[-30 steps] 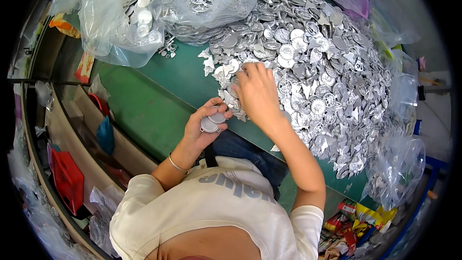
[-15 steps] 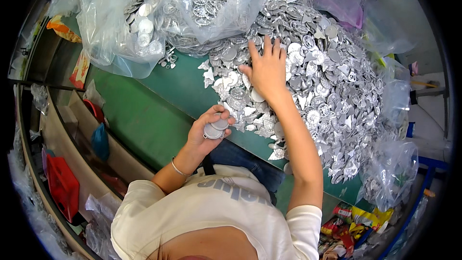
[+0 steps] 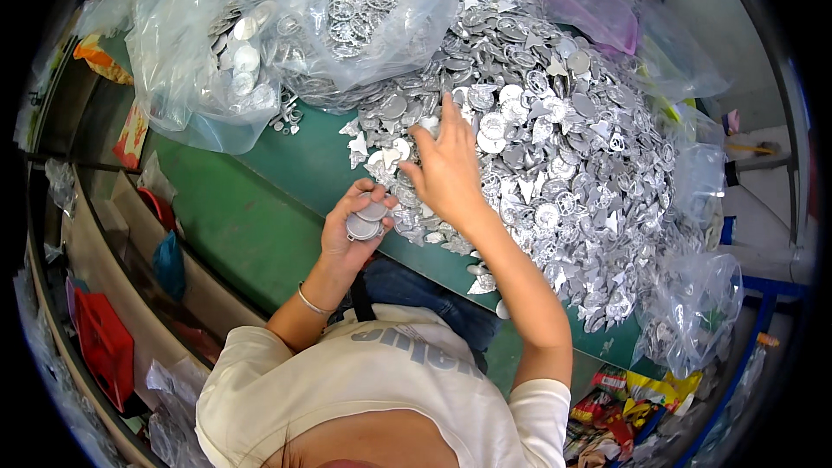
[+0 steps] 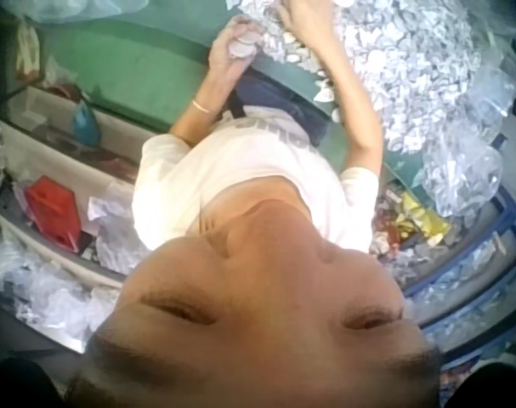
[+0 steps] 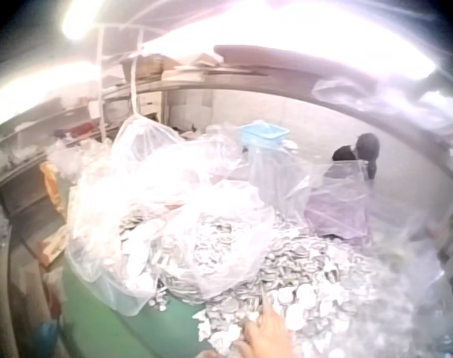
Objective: The person sorts small circular metal pieces from a large pile, picking them up individually or in small groups and placing them into clear plastic bags or containers on a table.
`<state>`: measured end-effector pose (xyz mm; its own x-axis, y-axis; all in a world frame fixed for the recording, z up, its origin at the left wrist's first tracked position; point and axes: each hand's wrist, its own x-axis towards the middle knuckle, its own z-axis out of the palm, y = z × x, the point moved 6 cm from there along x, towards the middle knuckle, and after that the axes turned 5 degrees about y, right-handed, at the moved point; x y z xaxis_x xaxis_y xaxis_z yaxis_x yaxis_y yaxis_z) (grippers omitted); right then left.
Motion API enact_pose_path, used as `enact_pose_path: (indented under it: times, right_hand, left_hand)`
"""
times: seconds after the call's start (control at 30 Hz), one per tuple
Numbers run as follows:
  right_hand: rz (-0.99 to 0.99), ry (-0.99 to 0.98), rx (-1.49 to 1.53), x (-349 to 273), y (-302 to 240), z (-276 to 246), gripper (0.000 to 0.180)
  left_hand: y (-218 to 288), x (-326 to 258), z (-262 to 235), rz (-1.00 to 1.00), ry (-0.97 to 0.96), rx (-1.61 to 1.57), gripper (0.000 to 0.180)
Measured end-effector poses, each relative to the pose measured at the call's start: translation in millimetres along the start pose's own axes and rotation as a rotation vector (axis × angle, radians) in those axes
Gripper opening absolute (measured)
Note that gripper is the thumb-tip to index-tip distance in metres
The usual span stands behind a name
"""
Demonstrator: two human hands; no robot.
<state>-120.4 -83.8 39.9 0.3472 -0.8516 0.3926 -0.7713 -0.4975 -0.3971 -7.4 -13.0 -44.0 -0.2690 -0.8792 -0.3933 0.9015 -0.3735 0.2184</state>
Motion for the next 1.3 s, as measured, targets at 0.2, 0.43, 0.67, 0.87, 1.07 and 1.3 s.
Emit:
enact_pose_path:
  times: [0.2,0.43,0.67,0.87,1.07,1.3]
  right_hand:
    - [0.054,0.089,0.022,-1,-8,6,0.035]
    - [0.133,0.363,-0.246,40,38,-32,0.019]
    - [0.231,0.235,-0.572,65,73,-10,0.018]
    - [0.28,0.384,-0.384,65,79,-24,0.015]
    - [0.292,0.375,0.031,38,61,-66,0.01]
    - [0.24,-0.213,0.582,14,13,-28,0.014]
  left_hand:
    - [21,12,6,0.177,0.013,0.059,0.02]
    - [32,23,8,0.437,-0.083,0.248,0.017]
    - [35,28,2,0.435,-0.078,0.087,0.015]
    - [33,29,7,0.436,-0.125,0.159,0.018]
    - [27,25,3,0.236,-0.106,0.083,0.025]
    - [2,18,39,-0.153,-0.148,-0.004,0.048]
